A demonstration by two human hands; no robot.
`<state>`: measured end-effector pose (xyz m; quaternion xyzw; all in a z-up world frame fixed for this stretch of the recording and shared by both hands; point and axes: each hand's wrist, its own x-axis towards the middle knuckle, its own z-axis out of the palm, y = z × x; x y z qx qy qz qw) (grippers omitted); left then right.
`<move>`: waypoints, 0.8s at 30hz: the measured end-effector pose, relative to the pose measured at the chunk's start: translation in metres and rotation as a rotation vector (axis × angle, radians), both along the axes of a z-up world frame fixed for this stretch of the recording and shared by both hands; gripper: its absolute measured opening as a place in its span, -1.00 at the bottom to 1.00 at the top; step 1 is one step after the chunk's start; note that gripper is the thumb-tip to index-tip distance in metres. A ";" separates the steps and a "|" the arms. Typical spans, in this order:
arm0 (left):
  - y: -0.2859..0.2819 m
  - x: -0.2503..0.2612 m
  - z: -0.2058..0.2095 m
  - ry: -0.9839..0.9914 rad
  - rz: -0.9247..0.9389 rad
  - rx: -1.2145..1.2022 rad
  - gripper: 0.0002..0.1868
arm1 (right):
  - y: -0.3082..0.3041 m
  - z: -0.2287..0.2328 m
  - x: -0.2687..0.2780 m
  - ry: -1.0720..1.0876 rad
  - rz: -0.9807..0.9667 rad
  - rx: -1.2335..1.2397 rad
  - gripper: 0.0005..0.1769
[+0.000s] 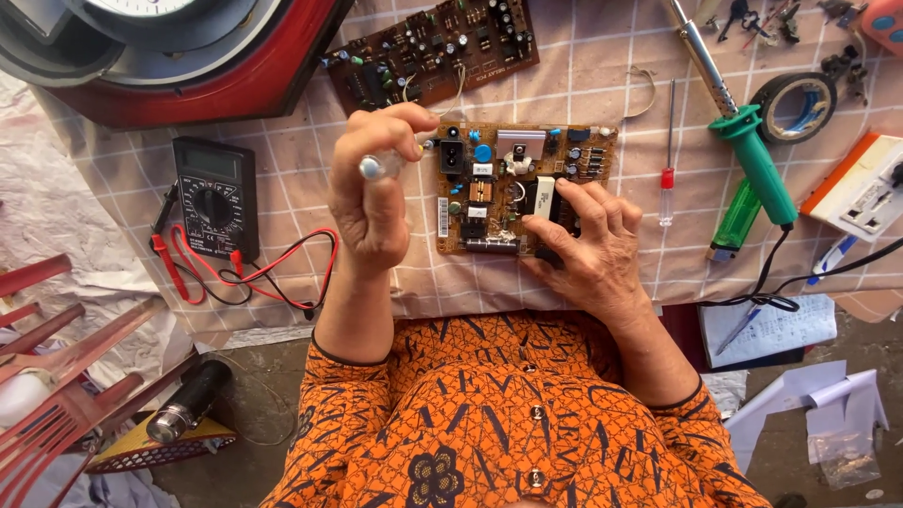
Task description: The person uses a multimeter to test points on a circuit board and then uses a screwdriver to adjust components on the board. The person handles the circuit board and tools with both hands while working at a table.
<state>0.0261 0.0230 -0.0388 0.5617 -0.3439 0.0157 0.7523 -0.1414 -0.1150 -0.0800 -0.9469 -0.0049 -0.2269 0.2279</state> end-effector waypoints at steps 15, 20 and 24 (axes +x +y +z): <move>0.001 -0.004 -0.001 0.036 -0.027 -0.028 -0.56 | -0.001 -0.002 -0.002 0.009 0.004 0.000 -0.63; 0.005 0.003 0.011 -0.027 0.063 0.048 -0.68 | -0.001 -0.001 -0.002 0.020 0.008 0.002 -0.62; 0.003 0.003 0.016 0.043 0.045 0.025 -0.64 | -0.002 0.000 -0.002 0.024 0.010 -0.001 -0.62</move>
